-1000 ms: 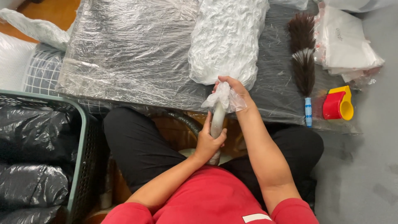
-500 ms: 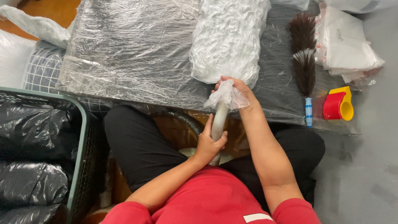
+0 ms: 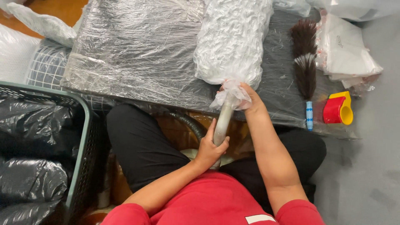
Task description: Putting a pillow into a plastic bag and using a vacuum cleaner to remove air for compression.
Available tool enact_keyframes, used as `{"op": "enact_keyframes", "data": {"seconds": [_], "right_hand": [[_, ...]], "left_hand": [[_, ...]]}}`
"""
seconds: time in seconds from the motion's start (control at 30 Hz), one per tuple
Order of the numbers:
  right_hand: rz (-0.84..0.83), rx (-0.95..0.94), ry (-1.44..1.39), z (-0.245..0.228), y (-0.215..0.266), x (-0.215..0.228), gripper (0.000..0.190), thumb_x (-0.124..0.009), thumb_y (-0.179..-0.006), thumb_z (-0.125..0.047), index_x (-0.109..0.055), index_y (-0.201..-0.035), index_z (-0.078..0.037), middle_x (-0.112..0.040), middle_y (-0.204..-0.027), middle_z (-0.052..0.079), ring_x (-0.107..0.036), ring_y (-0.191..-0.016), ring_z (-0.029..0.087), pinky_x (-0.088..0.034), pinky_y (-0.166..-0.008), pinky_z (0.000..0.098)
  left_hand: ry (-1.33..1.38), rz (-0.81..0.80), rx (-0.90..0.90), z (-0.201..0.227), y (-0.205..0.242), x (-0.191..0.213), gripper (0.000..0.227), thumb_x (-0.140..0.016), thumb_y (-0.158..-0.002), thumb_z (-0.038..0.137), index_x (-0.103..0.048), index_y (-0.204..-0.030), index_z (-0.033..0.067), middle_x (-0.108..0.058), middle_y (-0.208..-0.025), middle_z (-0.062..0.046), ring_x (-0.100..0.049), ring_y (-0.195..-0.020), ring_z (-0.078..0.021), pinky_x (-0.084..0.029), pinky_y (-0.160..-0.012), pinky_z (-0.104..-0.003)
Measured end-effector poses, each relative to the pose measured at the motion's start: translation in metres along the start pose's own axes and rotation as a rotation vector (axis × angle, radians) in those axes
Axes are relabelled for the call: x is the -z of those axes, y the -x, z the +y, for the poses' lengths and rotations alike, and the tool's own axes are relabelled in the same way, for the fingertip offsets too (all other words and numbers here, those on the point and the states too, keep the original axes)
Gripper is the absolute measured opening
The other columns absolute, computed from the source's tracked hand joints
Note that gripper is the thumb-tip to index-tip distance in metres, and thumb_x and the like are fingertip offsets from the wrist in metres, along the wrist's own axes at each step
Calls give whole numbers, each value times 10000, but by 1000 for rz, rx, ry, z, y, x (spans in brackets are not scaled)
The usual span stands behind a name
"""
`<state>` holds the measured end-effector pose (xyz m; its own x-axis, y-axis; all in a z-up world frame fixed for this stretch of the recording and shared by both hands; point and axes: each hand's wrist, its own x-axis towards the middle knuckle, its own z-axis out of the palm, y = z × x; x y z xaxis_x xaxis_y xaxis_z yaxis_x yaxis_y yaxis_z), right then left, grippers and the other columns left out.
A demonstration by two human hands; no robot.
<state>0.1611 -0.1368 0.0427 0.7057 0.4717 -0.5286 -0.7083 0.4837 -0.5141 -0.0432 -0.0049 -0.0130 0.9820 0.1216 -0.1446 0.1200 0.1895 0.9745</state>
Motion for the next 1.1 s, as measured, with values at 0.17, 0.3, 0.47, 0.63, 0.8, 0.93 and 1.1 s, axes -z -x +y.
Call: {"op": "enact_keyframes", "data": {"seconds": [0.17,0.3,0.47,0.63,0.8,0.93,1.1], "right_hand": [[-43,53,101,-12,-73,115,405,-495,-1004,-196,-609,-1339,2,-694,-1175,178,-677,-1113,280,-527,-990,434],[-208,18,-170,-28,-128,212,498,-316,-1103,-207,-374,-1543,18,-514,-1492,226,-438,-1425,305,-256,-1254,413],[346,308,447,-33,-51,101,404,-766,-845,-163,-636,-1159,56,-711,-898,209,-716,-759,312,-575,-622,460],[703,220,1123,-15,-35,67,1008,-882,-786,-542,-449,-1407,125,-525,-1322,379,-595,-1202,463,-513,-860,664],[468,149,1086,-30,-36,97,728,-869,-719,-164,-562,-1343,54,-694,-1148,220,-712,-998,357,-600,-787,533],[498,213,1455,-25,-20,61,603,-681,-780,-169,-607,-1282,158,-646,-1227,343,-604,-1212,417,-494,-938,566],[463,-131,2364,-45,-81,128,570,-479,-875,-410,-770,-1085,33,-741,-1137,253,-673,-1165,394,-542,-994,519]], "left_hand": [[-20,-15,-44,4,8,3,817,-798,-788,176,-444,-1516,57,-725,-704,-251,-727,-519,-292,-604,-425,-328],[-134,-46,-150,11,21,9,852,-817,-791,235,-449,-1549,114,-721,-1084,-301,-740,-961,-407,-552,-768,-476],[-188,-189,-350,35,38,29,727,-755,-829,175,-455,-1469,3,-735,-1094,-222,-734,-927,-350,-554,-769,-426],[-5,13,-184,4,17,28,618,-734,-926,243,-469,-1440,26,-720,-685,-55,-717,-627,-198,-576,-678,-359],[135,105,-131,5,-2,41,300,-664,-985,301,-534,-1143,82,-693,-582,-39,-668,-549,-155,-539,-597,-293],[156,104,-162,1,-7,44,257,-651,-996,305,-528,-1083,97,-695,-568,-39,-656,-526,-132,-531,-570,-263],[97,53,-208,-1,-2,44,281,-648,-1001,278,-510,-1128,68,-721,-614,-59,-694,-571,-148,-553,-602,-280]]}}
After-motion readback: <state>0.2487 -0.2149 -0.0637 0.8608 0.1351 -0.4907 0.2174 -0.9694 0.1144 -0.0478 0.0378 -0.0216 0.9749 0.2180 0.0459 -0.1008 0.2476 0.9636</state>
